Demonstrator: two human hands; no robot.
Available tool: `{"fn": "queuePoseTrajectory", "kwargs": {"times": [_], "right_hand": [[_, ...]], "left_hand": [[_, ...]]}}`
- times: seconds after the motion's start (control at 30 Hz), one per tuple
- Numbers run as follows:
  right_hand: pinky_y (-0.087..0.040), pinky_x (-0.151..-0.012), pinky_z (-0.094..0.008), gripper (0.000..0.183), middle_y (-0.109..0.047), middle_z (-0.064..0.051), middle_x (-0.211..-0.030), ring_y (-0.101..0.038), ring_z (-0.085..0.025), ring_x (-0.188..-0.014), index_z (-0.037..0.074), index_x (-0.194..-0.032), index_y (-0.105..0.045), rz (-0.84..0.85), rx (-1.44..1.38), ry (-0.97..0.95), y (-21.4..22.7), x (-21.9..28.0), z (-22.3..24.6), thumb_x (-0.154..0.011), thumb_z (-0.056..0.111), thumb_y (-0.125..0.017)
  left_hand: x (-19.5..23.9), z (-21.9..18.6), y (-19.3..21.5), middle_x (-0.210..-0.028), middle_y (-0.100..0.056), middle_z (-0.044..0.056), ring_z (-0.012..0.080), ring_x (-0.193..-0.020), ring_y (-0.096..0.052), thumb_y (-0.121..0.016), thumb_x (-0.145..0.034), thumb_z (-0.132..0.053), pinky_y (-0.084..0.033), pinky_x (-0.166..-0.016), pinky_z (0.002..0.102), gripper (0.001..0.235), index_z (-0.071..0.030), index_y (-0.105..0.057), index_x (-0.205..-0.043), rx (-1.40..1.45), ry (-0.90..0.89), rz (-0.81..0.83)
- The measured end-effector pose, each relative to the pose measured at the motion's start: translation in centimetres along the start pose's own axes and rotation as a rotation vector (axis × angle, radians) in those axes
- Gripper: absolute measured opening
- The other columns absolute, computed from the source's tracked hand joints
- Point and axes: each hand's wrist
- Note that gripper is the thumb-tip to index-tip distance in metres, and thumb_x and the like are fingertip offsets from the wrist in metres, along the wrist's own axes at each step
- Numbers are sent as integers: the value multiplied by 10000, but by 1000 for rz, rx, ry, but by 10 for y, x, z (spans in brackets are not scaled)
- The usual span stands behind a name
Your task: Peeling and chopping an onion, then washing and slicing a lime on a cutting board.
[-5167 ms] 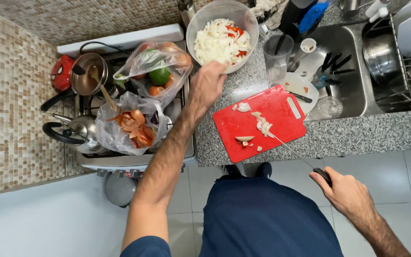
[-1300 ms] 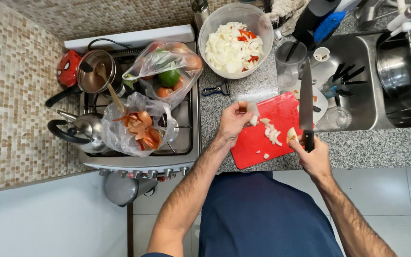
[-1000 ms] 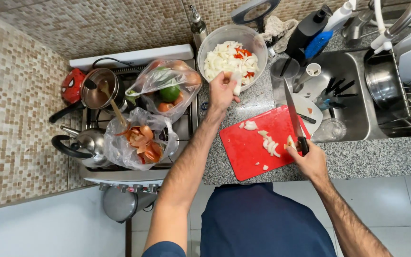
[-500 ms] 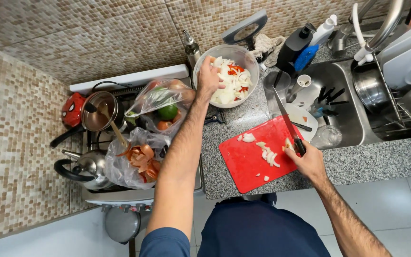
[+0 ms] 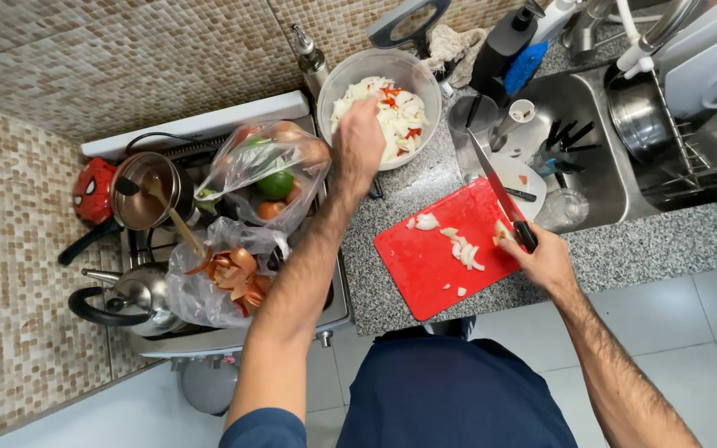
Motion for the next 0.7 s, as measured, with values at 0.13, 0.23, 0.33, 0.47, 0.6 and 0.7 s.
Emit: {"fn": "queuePoseTrajectory", "kwargs": {"times": [0.13,0.23,0.33,0.47,0.6,0.7], "right_hand": [[-584,-751,-509,365,-804,-152,-894,-784,-431,-894,207,-1135,-803,24,36,44,-11,-13,-38,-929,486,-916],[-604,-756,-466,294,-810,-86,-919,-795,-374,-896,265,-1140,-798,-5,104,88,-9,-7,-39,-975,494,-881],[-608,-747,-477,275,-796,-108,-916,-797,-371,-892,234,-1137,-791,-45,123,148,-15,2,-40,-975,426,-902],[-603,-741,-471,241,-778,-126,-858,-788,-378,-854,216,-1098,-805,-27,31,212,-30,14,-32,-976,407,-887],[-575,-710,-484,344,-764,-130,-783,-777,-370,-794,202,-1079,-792,68,-38,118,-28,40,-16,-1029,542,-811],[-574,-714,-483,309,-758,-169,-826,-772,-392,-823,172,-1097,-783,29,-39,121,-12,51,-33,-1026,468,-834]], "left_hand": [[106,27,-79,-1189,-758,133,356,-1136,-784,-551,-1119,-104,-699,-881,522,331,-187,-751,-1369,-10,-133,216],[171,30,-110,-1211,-658,85,341,-1138,-733,-654,-1043,-173,-697,-872,513,281,-177,-690,-1321,-133,-107,429],[197,32,-119,-1306,-565,142,404,-1222,-665,-682,-1028,-70,-690,-923,544,347,-93,-655,-1373,-173,51,432],[199,31,-134,-1321,-524,181,429,-1232,-622,-778,-975,-56,-669,-957,548,420,-51,-633,-1369,-277,56,423],[206,27,-146,-1342,-522,149,420,-1278,-614,-818,-878,-2,-649,-1022,524,412,-87,-667,-1252,-304,17,529],[231,36,-159,-1271,-542,97,341,-1222,-633,-674,-1032,-75,-657,-959,452,255,-146,-658,-1276,-209,-103,558]]}}
Point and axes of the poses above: each hand's wrist, its own x-axis away from the middle knuckle, its own y-axis out of the back of the hand, z = x × y
